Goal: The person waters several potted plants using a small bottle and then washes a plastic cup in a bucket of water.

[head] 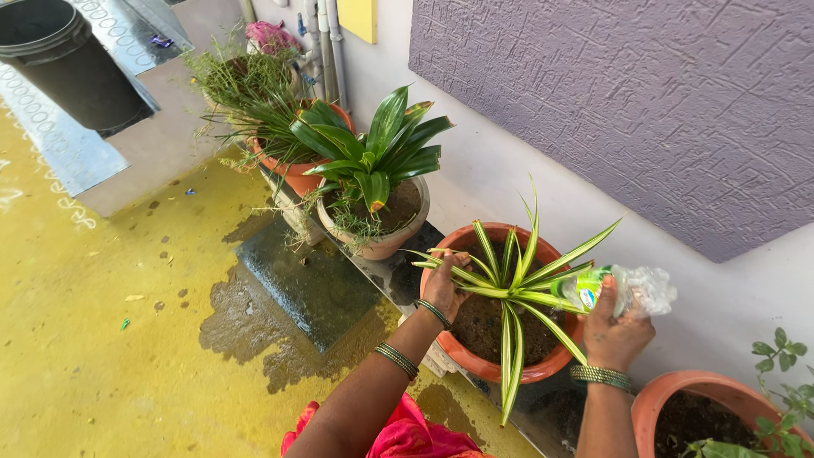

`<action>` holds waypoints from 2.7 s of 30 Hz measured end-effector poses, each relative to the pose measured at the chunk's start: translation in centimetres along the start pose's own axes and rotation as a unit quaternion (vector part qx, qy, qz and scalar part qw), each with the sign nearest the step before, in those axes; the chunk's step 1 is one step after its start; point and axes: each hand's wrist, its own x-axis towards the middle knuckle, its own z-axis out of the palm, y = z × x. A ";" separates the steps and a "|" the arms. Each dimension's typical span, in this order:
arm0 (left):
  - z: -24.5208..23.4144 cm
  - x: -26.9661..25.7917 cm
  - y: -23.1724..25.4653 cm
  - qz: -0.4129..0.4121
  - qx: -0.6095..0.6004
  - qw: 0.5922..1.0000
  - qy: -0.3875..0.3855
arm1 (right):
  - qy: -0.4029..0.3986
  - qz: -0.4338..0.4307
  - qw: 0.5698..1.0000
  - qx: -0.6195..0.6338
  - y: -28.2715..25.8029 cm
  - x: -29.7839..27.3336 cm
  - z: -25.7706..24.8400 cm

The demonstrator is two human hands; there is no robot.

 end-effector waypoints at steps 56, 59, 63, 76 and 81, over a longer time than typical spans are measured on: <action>-1.5 -6.9 8.9 0.268 0.580 0.769 0.028 | 0.113 -0.047 0.988 -0.093 -5.3 -7.9 1.8; 0.8 -8.0 8.4 0.342 0.639 0.689 -0.004 | 0.099 -0.080 0.982 -0.137 -5.6 -7.0 0.9; 2.7 -8.6 5.9 0.404 0.612 0.669 -0.118 | 0.063 -0.085 0.987 -0.121 -6.5 -6.8 -0.6; 2.1 -10.6 -5.4 0.125 0.769 0.537 -0.322 | 0.029 -0.066 0.977 -0.199 1.0 -5.6 -4.8; 0.2 -9.0 -8.7 0.081 0.815 0.472 -0.326 | 0.031 -0.038 0.984 -0.169 3.0 -5.5 -5.2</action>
